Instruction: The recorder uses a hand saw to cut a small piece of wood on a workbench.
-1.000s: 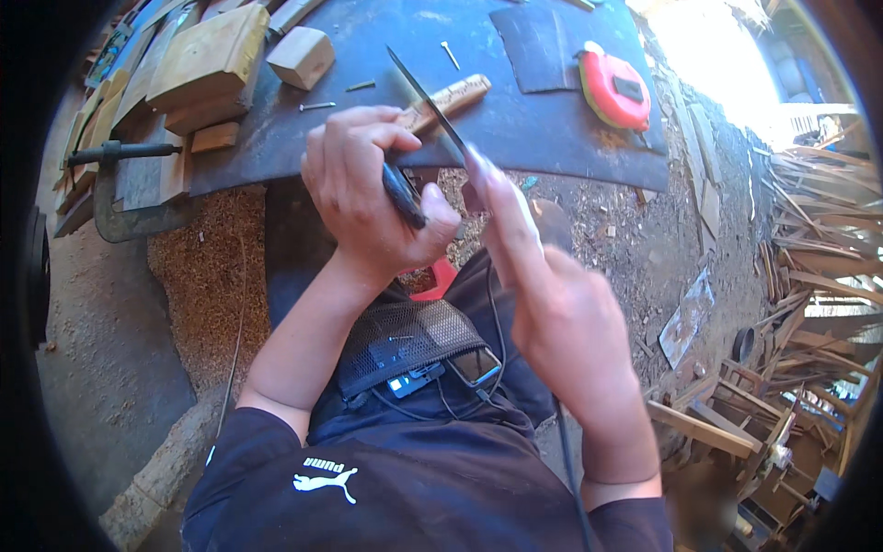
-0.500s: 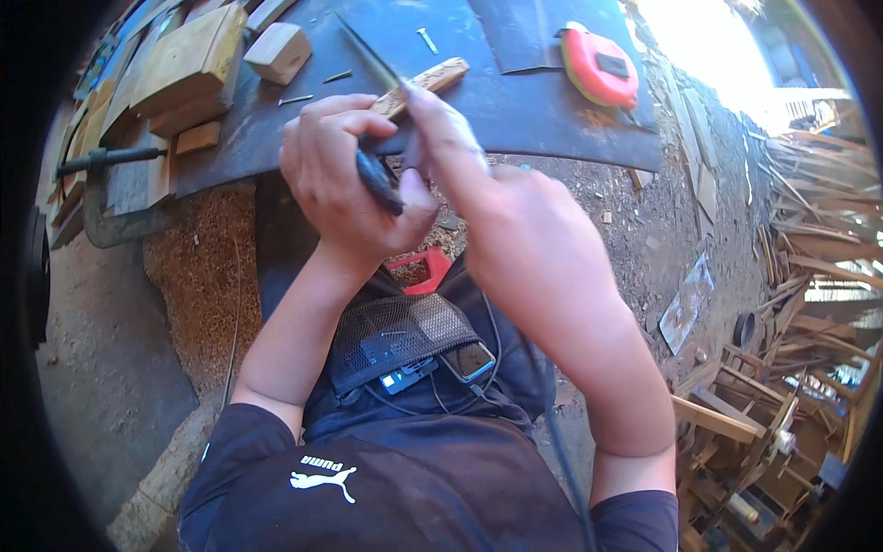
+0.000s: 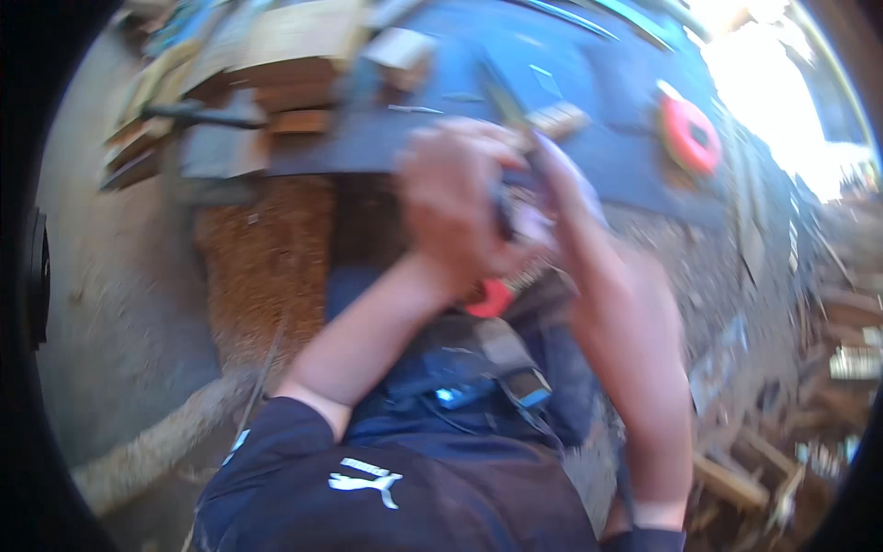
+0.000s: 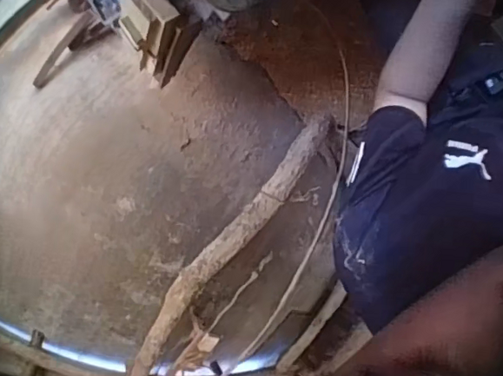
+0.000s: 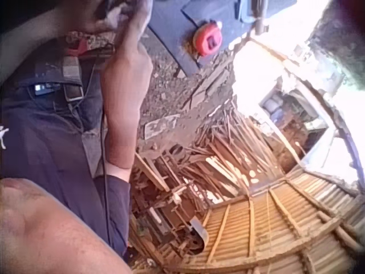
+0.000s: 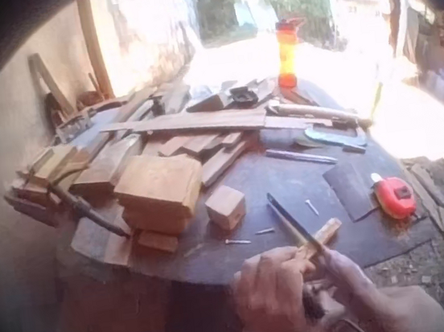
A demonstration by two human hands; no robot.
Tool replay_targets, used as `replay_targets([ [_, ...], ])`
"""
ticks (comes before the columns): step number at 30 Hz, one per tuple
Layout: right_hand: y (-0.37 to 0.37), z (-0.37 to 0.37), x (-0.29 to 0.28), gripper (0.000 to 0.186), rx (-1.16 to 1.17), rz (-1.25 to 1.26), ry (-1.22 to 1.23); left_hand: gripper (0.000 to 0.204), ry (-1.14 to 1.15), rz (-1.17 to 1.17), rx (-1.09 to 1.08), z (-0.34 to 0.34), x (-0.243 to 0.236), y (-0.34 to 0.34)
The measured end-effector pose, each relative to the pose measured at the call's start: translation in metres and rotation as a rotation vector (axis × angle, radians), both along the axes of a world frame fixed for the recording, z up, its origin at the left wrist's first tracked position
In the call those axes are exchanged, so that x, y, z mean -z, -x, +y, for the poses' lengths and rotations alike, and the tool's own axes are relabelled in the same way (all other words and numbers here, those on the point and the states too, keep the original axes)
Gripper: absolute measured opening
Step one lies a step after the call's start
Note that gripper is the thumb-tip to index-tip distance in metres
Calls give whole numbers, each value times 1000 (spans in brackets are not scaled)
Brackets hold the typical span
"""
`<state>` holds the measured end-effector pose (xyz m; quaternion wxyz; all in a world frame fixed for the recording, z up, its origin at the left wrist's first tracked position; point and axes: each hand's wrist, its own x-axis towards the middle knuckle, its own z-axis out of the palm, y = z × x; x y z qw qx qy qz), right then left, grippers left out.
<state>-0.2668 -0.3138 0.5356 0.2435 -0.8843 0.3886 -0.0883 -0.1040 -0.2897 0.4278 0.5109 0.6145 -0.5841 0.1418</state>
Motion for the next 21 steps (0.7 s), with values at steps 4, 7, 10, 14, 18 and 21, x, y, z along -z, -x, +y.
replay_targets([
  [4, 58, 27, -2, 66, 14, -38, 150, 62, -14, 83, 47, -11, -5, 32],
  [7, 25, 4, -5, 62, 44, -66, -159, 61, -27, 90, 14, -3, -6, 26],
  [10, 7, 1, -1, 61, 43, -32, -209, 63, -27, 85, -36, 1, -3, 20],
  [14, 52, 29, 23, 60, -7, -131, -16, 66, -26, 81, -11, -3, -4, 23],
  [18, 33, 1, 12, 60, 30, -124, -108, 67, -16, 70, -16, -6, -6, 21],
  [21, 21, -3, 12, 61, 6, -66, -138, 58, -2, 77, -36, -3, -4, 15],
])
